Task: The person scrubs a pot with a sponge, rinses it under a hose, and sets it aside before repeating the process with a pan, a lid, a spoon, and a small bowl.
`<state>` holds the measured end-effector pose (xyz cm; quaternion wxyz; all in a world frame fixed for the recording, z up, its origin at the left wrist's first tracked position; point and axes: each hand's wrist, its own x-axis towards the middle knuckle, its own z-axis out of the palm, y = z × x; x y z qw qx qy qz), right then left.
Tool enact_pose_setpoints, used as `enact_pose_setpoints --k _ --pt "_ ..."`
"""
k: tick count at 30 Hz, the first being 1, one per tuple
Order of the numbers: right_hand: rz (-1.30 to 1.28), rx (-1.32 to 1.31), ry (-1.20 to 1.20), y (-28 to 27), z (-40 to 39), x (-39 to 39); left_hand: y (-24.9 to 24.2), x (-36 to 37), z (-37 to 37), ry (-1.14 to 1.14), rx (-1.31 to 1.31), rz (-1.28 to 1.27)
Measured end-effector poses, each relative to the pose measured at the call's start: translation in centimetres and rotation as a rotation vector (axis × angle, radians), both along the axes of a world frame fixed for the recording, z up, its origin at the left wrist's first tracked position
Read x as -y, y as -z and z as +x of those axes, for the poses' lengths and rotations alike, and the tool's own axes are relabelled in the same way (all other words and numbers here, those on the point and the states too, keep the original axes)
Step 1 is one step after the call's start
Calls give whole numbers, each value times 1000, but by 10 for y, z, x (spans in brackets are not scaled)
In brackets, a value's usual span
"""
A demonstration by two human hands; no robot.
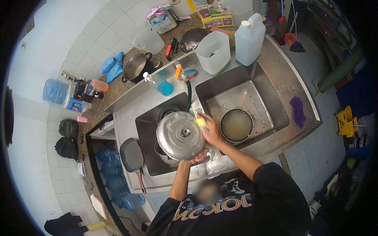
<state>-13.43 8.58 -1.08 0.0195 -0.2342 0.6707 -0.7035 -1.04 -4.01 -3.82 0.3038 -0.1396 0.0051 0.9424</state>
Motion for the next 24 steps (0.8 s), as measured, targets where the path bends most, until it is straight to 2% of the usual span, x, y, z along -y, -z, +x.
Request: enact_pose_setpoints --k 1,2,3,4,5,8,9,13,15,16,18,20,21,22,24 --pt "0 1 3 -5 -15 6 -11 -6 -1 80 40 17" --pt "70 143 -100 -11 -32 14 9 -2 6 85 39 16" --pt "142 285 -203 -16 -38 20 46 5 19 122 168 -170" --pt "144 285 -200 -24 -36 26 44 1 19 158 296 -355" --pt "115 104 -192 -31 -32 34 42 -11 27 -72 521 -529" --pt "121 -317 -180 -82 4 31 51 -4 18 -76 486 -562" --pt "205 -421 -215 -86 19 26 51 4 13 -83 473 -578" --pt "272 -569 -357 -55 61 11 61 15 13 -141 411 -647" --pt "354 -753 -268 -44 58 13 67 13 22 -165 375 -692" --pt "375 -764 -261 -60 48 18 70 14 17 -168 363 -716" --pt "399 -688 -244 -73 24 43 80 4 22 -152 354 -767" --pt "357 -445 -192 -70 -10 67 83 11 25 -138 313 -823" --pt "434 -211 -222 -57 -29 78 86 12 26 -134 291 -848" --pt "508 27 -254 -36 -48 89 89 11 37 -131 275 -873" --pt "450 300 -511 7 -81 100 95 14 46 -128 256 -928"
